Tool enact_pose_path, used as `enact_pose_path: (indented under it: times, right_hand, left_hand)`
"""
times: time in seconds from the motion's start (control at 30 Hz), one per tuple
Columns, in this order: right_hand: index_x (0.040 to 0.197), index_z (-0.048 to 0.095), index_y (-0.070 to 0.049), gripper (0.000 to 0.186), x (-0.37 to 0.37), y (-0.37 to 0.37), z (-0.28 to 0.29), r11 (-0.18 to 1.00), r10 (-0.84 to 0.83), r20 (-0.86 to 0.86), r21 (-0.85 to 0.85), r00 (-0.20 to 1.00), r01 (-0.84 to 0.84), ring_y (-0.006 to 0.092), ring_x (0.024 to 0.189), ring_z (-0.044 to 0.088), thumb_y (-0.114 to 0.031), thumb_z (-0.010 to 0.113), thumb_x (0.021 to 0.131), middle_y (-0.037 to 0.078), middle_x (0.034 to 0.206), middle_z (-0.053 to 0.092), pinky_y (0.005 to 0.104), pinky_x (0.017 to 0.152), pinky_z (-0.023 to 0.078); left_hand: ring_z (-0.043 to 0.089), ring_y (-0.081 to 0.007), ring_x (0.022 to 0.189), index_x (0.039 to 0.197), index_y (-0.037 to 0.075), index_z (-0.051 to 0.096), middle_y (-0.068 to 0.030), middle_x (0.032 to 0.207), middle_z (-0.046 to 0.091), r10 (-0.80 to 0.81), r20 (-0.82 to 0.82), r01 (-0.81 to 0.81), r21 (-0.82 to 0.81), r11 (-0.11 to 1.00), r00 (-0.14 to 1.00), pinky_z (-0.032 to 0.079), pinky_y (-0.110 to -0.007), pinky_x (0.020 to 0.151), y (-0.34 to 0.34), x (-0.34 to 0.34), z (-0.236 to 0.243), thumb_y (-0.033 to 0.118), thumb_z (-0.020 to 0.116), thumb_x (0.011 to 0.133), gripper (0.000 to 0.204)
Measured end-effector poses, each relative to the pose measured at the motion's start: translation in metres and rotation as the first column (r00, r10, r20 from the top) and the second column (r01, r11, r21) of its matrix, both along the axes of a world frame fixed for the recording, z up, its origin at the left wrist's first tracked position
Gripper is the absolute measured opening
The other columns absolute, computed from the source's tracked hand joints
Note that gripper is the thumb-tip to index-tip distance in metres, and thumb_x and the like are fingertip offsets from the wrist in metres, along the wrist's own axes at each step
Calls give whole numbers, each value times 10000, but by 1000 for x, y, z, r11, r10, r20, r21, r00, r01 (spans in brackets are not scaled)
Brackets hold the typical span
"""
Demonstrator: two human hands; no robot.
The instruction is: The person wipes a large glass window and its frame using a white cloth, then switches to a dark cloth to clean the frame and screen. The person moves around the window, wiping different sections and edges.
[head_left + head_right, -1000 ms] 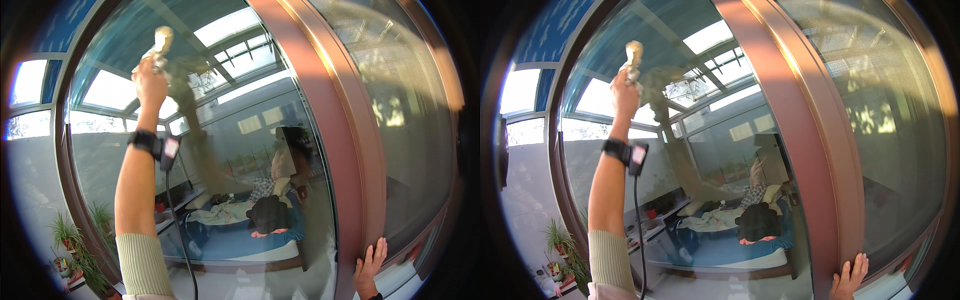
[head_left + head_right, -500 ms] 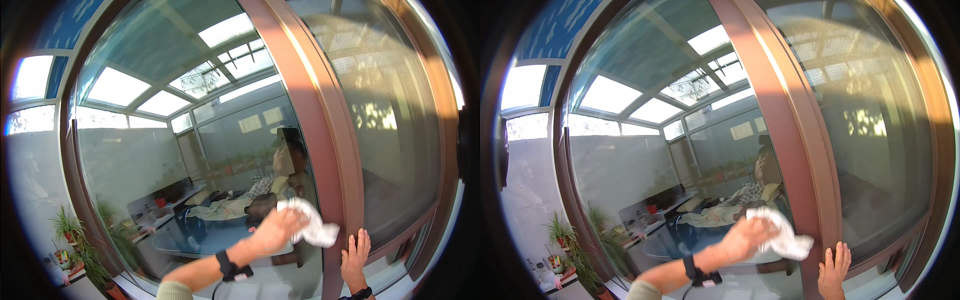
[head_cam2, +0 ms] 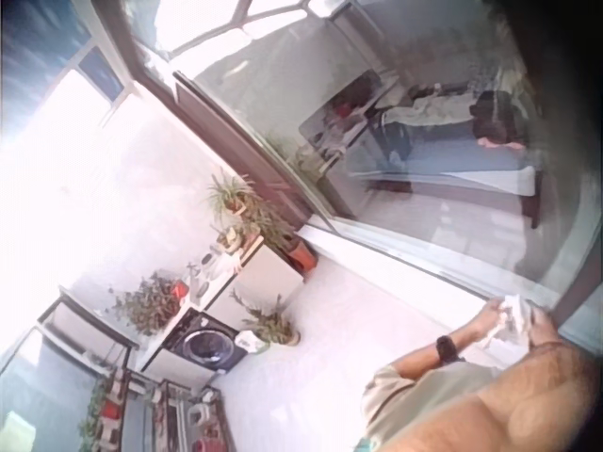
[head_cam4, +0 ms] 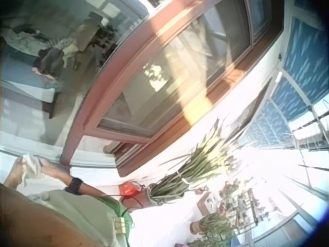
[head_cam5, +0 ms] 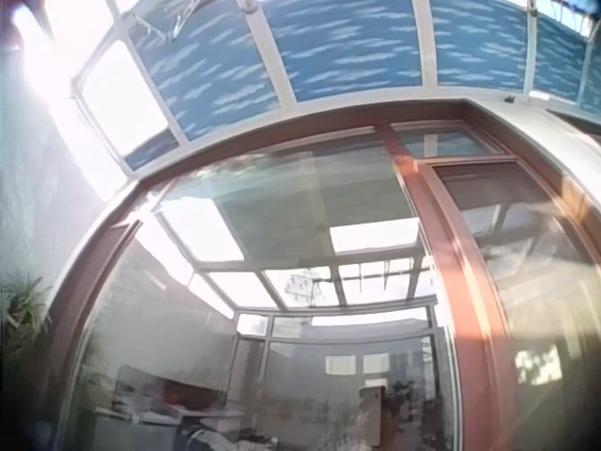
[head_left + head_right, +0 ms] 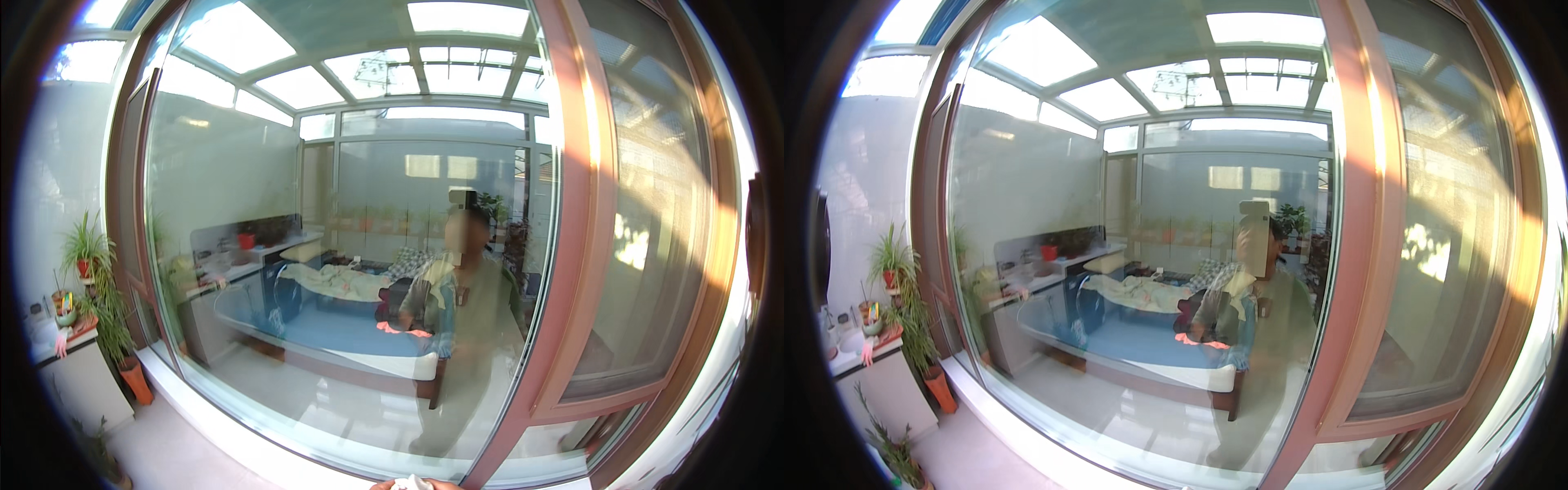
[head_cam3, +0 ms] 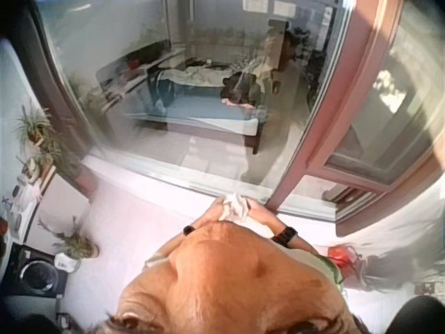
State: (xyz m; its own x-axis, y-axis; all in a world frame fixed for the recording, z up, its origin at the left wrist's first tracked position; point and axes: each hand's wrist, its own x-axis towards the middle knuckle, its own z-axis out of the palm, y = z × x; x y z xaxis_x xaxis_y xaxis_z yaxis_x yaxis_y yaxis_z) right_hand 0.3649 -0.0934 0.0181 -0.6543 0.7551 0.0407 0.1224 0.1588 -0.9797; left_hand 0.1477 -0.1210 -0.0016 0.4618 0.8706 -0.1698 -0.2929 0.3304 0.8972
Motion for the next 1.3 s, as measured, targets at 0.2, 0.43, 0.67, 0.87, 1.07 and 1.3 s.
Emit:
enact_pose_path:
  times: [0.2, 0.43, 0.67, 0.87, 1.07, 1.3]
  right_hand:
    - [1205, 602, -8, 274, -20, -16, 26, 991, -84, 82, -99, 993, 92, 142, 848, 607, -60, 551, 941, 40, 995, 668, 272, 727, 513]
    - [1172, 614, -4, 249, -8, -8, 64, 834, -409, -271, -498, 872, 237, 153, 841, 626, -72, 494, 964, 47, 961, 662, 307, 693, 520]
    - [1163, 595, 37, 345, -15, -6, 98, 917, -343, 335, 323, 878, 235, 299, 964, 610, -72, 576, 837, 166, 1043, 657, 353, 836, 490]
    - [1135, 589, 27, 315, -37, -5, 111, 982, -179, 321, 120, 930, 147, 203, 938, 613, -34, 553, 828, 110, 1007, 660, 314, 799, 495]
    - [1253, 560, 35, 404, -51, -25, 129, 974, 144, 179, -199, 973, -107, 171, 1127, 524, -81, 582, 867, 96, 1192, 591, 307, 940, 444]
    - [1365, 478, 14, 548, -89, -2, 87, 979, 123, 396, 102, 910, -177, 235, 1063, 562, -222, 643, 899, 137, 1260, 561, 371, 936, 475]
  left_hand:
    - [646, -207, 1051, 1389, 53, 482, -106, 1282, 609, 176, 237, -160, -85, 983, 956, 571, -332, 829, -65, -17, 18, 288, 623, 946, 520]
    - [661, -207, 995, 1336, 34, 526, -103, 1188, 650, 176, 398, -125, -152, 980, 900, 562, -309, 826, -81, -22, 6, 266, 601, 958, 450]
    - [671, -201, 942, 1304, 34, 551, -96, 1122, 672, 231, 495, -143, -210, 967, 837, 563, -309, 784, -72, -16, -14, 277, 606, 956, 428]
    - [679, -196, 896, 1277, 34, 571, -90, 1065, 690, 249, 540, -143, -232, 962, 804, 563, -308, 748, -67, -17, -19, 286, 610, 955, 410]
    - [673, -201, 927, 1278, 36, 569, -95, 1092, 682, 242, 551, -130, -235, 963, 799, 560, -326, 777, -61, -22, -23, 262, 602, 957, 394]
    - [665, -208, 963, 1279, 38, 566, -100, 1123, 672, 231, 571, -116, -230, 966, 788, 555, -346, 810, -58, -31, -26, 234, 592, 959, 376]
